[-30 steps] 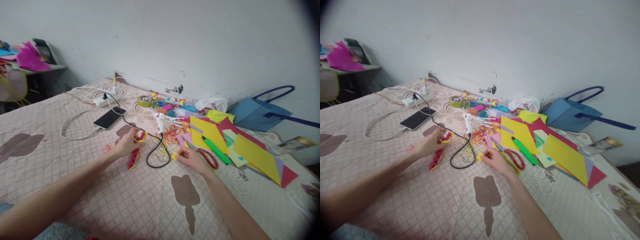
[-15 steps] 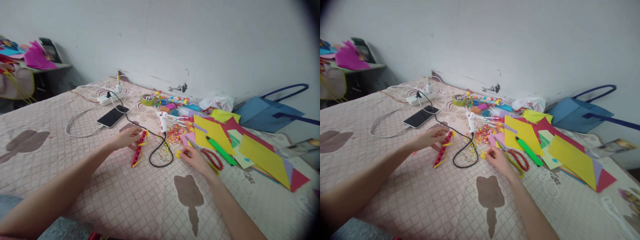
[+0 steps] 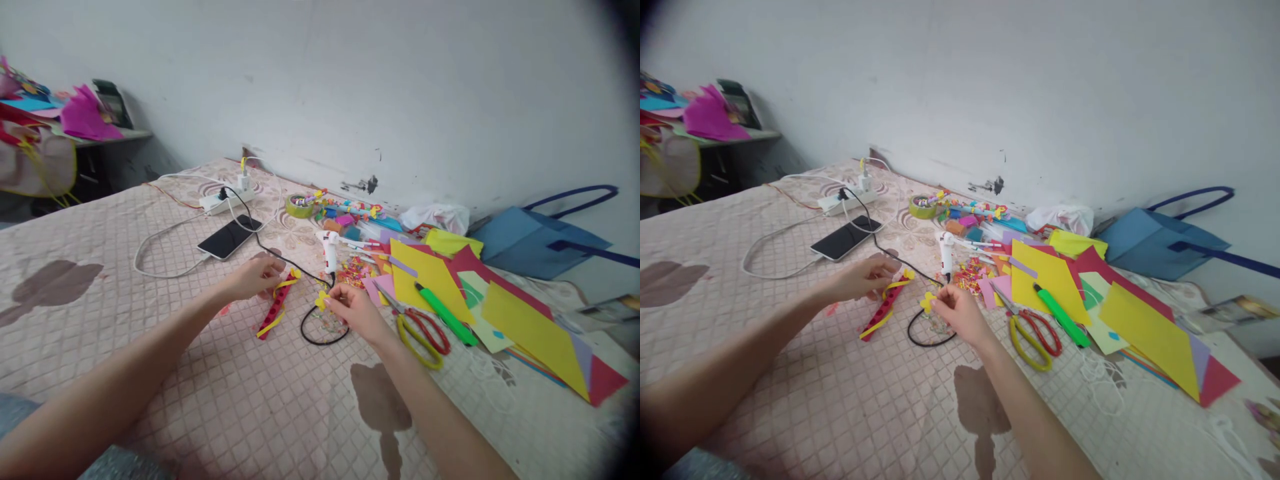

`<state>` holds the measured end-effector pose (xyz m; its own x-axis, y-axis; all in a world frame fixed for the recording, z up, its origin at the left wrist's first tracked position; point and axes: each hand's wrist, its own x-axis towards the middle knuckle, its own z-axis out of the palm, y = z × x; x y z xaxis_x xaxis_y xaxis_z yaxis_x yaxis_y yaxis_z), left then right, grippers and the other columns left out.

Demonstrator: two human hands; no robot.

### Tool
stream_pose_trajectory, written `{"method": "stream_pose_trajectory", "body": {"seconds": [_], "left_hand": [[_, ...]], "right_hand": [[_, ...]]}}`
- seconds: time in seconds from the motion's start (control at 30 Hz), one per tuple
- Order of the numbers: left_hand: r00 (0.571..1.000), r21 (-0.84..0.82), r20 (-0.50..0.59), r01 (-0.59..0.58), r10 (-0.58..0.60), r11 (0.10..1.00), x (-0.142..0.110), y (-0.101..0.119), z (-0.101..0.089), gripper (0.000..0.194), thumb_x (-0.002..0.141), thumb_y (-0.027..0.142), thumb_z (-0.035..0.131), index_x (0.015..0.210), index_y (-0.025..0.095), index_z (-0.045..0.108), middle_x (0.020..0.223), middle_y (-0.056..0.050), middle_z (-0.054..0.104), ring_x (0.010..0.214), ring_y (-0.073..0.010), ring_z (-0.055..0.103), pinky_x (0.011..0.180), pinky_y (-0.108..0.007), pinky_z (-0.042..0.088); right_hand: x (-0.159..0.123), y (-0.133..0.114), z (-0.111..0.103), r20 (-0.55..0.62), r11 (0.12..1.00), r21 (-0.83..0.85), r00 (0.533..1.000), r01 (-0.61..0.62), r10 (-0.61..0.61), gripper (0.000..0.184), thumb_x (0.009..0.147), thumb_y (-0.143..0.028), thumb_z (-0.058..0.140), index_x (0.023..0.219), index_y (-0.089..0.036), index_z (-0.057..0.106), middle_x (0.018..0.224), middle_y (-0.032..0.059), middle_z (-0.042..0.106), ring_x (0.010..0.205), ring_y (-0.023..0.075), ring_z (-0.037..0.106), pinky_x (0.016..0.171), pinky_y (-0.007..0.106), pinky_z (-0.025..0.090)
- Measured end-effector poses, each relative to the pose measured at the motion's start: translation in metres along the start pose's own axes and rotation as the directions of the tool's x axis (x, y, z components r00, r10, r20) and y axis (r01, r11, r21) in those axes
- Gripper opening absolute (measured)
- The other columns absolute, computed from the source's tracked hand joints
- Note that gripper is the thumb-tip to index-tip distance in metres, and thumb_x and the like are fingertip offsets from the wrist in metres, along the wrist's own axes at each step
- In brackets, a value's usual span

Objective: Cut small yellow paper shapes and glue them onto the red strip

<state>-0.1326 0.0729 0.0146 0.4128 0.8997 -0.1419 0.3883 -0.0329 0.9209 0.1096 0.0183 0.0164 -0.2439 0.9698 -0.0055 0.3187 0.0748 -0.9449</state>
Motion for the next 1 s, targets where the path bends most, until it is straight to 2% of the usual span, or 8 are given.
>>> {"method": "stream_pose_trajectory", "body": {"seconds": [0.17,0.3,0.43,0.53,0.63,0.73,0.87,1.0], "left_hand": [[0.979,-0.031,-0.184,-0.099,0.092,0.995,-0.002,0.01,0.003,0.022,0.08,0.036,0.052,0.084,0.015,0.058,0.07,-0.002,0.061,0.056,-0.0099,0.057,0.044,-0.017,0.042],[0.983,-0.119,-0.067,-0.181,0.174,0.976,-0.005,0.015,0.012,0.027,0.073,0.038,0.063,0.084,0.014,0.06,0.071,-0.003,0.063,0.057,-0.0098,0.055,0.045,-0.017,0.04],[0.979,-0.156,-0.106,-0.189,0.174,0.969,-0.004,0.012,0.018,0.021,0.072,0.033,0.063,0.076,0.013,0.058,0.061,0.0,0.06,0.052,-0.0093,0.054,0.043,-0.017,0.039],[0.98,-0.152,-0.153,-0.153,0.13,0.976,-0.003,0.012,0.01,0.014,0.074,0.028,0.059,0.075,0.015,0.057,0.058,0.001,0.059,0.049,-0.0088,0.054,0.044,-0.018,0.039],[0.963,-0.123,-0.251,-0.133,0.099,0.983,-0.001,0.012,-0.004,0.014,0.076,0.03,0.056,0.075,0.016,0.056,0.054,0.002,0.056,0.048,-0.009,0.053,0.046,-0.019,0.04],[0.94,0.065,-0.318,-0.112,0.127,0.992,0.003,0.007,-0.018,0.018,0.074,0.034,0.058,0.075,0.016,0.059,0.055,0.001,0.059,0.05,-0.0119,0.056,0.045,-0.02,0.039],[0.957,0.182,-0.265,-0.074,0.122,0.98,0.008,-0.003,-0.029,0.02,0.073,0.036,0.057,0.074,0.017,0.061,0.062,-0.002,0.065,0.054,-0.0147,0.059,0.047,-0.022,0.04],[0.962,0.287,-0.243,-0.05,0.123,0.957,0.009,-0.006,-0.03,0.019,0.073,0.035,0.055,0.073,0.017,0.061,0.062,-0.002,0.065,0.054,-0.0145,0.058,0.049,-0.023,0.039]], "right_hand": [[0.03,-0.008,0.022,-0.04,1.0,0.007,0.999,0.03,-0.03,0.023,0.074,-0.039,0.059,0.068,-0.019,0.05,0.053,-0.0062,0.044,0.04,0.0076,0.038,0.037,0.02,0.029],[0.04,-0.013,0.037,-0.076,0.999,-0.015,0.996,0.048,-0.049,0.023,0.076,-0.041,0.056,0.07,-0.019,0.052,0.054,-0.0047,0.047,0.041,0.0084,0.04,0.038,0.02,0.03],[0.04,-0.017,0.044,-0.095,0.995,-0.078,0.993,0.067,-0.074,0.024,0.078,-0.042,0.053,0.072,-0.019,0.053,0.054,-0.0041,0.05,0.04,0.0091,0.042,0.037,0.02,0.031],[0.038,-0.011,0.03,-0.158,0.979,-0.182,0.98,0.088,-0.117,0.027,0.082,-0.043,0.049,0.072,-0.019,0.056,0.058,-0.0015,0.055,0.045,0.0111,0.047,0.043,0.022,0.037],[0.038,0.001,0.002,-0.31,0.943,-0.324,0.934,0.071,-0.177,0.027,0.08,-0.043,0.051,0.071,-0.018,0.055,0.064,0.0028,0.059,0.058,0.0159,0.053,0.056,0.028,0.043],[0.047,0.01,-0.023,-0.436,0.894,-0.447,0.869,0.018,-0.235,0.029,0.077,-0.046,0.055,0.078,-0.017,0.055,0.074,0.0073,0.061,0.067,0.0198,0.054,0.067,0.034,0.043],[0.077,0.014,-0.032,-0.446,0.829,-0.56,0.849,-0.019,-0.282,0.036,0.068,-0.049,0.062,0.081,-0.016,0.059,0.083,0.0109,0.062,0.083,0.0249,0.054,0.076,0.036,0.04],[0.109,0.017,-0.025,-0.41,0.807,-0.589,0.874,-0.037,-0.259,0.028,0.061,-0.045,0.067,0.062,-0.019,0.058,0.061,0.0049,0.059,0.07,0.0232,0.054,0.066,0.032,0.037]]}}
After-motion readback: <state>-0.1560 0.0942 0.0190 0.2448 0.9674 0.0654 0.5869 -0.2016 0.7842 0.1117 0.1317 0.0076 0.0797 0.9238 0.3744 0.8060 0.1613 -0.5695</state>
